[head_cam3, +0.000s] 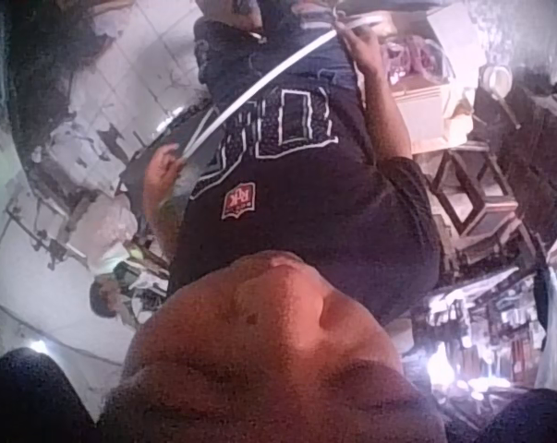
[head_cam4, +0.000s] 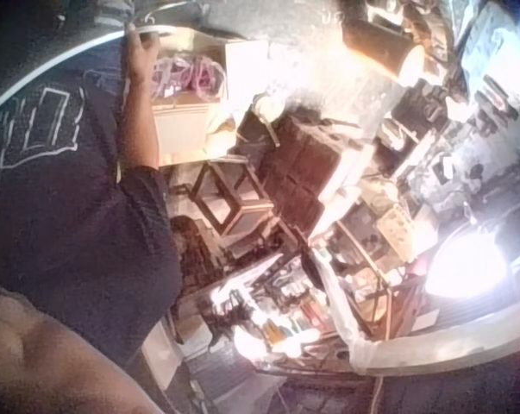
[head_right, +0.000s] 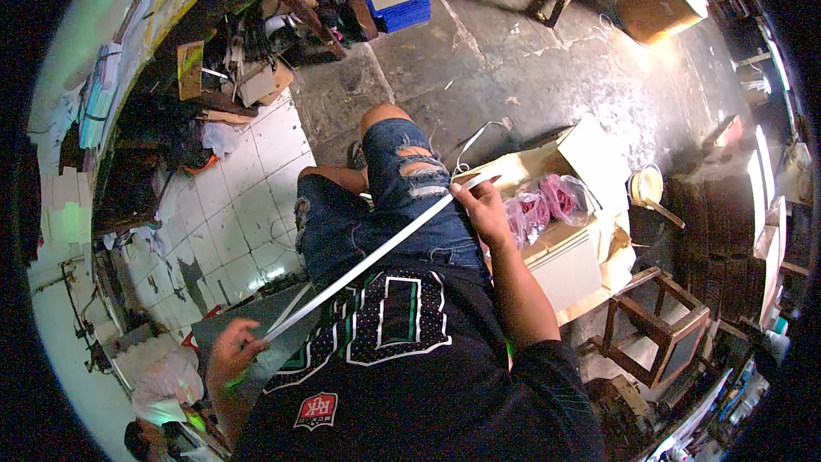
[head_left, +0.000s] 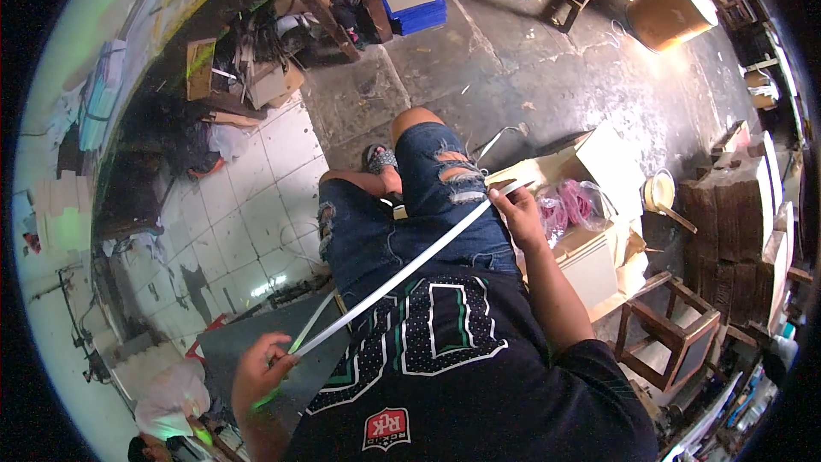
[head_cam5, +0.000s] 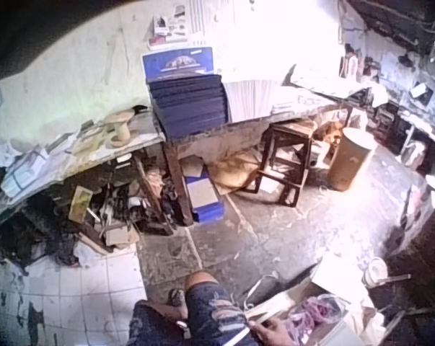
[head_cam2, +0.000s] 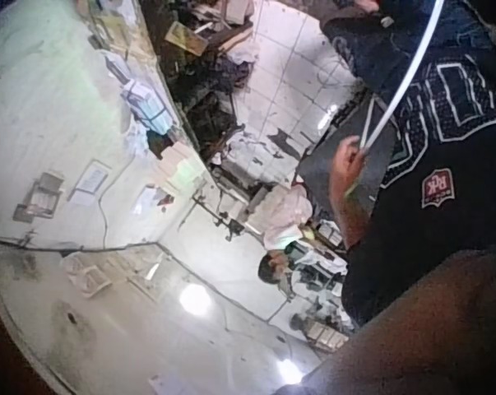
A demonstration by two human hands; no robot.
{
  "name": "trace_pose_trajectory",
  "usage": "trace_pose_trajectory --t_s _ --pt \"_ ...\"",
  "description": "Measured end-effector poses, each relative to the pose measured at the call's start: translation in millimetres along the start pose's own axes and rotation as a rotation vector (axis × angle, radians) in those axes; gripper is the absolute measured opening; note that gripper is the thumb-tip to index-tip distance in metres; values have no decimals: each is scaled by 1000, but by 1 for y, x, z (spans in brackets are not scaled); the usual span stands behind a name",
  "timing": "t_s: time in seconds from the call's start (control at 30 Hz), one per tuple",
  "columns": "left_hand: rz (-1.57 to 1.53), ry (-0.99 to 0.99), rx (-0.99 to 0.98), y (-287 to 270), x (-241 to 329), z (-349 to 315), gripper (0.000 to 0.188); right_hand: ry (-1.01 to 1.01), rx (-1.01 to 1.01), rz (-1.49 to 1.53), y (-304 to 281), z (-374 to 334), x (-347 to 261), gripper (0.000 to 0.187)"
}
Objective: The person applies a length of white tape to a cardboard strip and then peels a small piece of tape backing from another part of the assembly.
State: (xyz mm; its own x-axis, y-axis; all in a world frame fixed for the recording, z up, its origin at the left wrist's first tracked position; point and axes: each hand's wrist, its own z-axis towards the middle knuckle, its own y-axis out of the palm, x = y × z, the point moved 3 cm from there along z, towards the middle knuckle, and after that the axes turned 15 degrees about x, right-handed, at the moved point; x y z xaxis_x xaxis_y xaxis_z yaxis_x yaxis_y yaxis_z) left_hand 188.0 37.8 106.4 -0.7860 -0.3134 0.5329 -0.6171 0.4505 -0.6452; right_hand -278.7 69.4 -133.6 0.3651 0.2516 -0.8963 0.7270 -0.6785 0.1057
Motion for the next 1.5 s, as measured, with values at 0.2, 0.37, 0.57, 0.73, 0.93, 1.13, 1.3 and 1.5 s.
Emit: trace_pose_trajectory --t_s 0.2,0.37,0.57,0.73,0.93,1.13,1.3,1.5 --pt "192 161 47 -27 6 -8 33 36 38 30 -1 4 6 24" --pt "191 227 195 -48 4 -16 34 62 32 99 -5 6 14 23" --pt "196 76 156 -68 -9 -27 34 62 46 138 1 6 8 21" --pt "83 -24 220 -84 -24 -35 34 64 48 137 -7 10 30 20" --pt "55 231 -72 -22 12 11 32 33 160 -245 -23 53 71 33" --pt "25 -4 62 -48 -89 68 30 -339 221 -668 -1 10 -16 23" --pt "688 6 96 -50 -98 99 47 -956 -4 -868 54 -72 -57 15" --pt "-68 817 -53 178 83 131 36 -884 -68 -858 58 -74 -70 16"
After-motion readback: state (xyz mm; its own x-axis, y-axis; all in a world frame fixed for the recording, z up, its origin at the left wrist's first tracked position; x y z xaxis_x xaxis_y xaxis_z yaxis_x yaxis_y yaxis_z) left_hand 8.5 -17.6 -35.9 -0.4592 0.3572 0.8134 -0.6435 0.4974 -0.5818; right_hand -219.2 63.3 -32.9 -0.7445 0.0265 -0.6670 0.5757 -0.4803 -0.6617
